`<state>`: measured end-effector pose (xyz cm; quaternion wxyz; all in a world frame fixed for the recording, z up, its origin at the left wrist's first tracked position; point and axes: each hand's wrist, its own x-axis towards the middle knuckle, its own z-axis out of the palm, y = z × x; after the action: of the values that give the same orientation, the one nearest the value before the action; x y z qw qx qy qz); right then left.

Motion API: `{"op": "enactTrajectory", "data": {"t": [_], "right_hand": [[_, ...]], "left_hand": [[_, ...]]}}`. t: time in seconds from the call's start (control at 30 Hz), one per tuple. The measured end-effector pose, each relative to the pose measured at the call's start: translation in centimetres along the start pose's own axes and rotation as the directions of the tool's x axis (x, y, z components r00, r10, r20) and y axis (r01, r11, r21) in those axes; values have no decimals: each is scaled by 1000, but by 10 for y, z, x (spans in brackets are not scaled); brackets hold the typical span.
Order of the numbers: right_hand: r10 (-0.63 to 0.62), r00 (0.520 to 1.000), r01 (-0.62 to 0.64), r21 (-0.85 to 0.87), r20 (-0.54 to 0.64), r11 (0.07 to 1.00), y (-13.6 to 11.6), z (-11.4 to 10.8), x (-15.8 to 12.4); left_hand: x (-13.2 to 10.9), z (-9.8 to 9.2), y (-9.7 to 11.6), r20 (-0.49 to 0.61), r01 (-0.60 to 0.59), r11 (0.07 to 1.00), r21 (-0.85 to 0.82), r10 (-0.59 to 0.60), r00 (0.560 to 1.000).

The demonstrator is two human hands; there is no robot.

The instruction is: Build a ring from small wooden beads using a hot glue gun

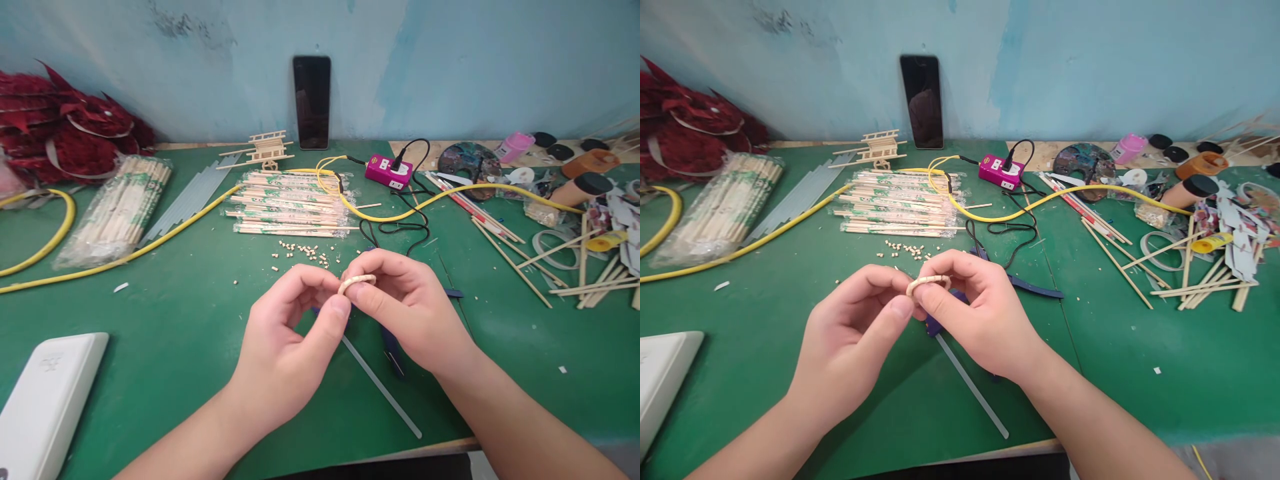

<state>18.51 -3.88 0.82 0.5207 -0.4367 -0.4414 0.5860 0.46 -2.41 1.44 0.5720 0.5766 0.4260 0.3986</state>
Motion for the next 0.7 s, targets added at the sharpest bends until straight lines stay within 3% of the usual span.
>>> {"op": "enactTrajectory", "data": {"t": [0.37,0.7], "right_hand": [[41,999,-39,-109,9,993,-1,1,1],[-57,998,54,-165,-11,985,-1,1,-1]], "left_hand": [[-1,2,-1,-59,-82,994,77,87,995],[-3,1,-5,-68,-73,997,38,75,995]]}}
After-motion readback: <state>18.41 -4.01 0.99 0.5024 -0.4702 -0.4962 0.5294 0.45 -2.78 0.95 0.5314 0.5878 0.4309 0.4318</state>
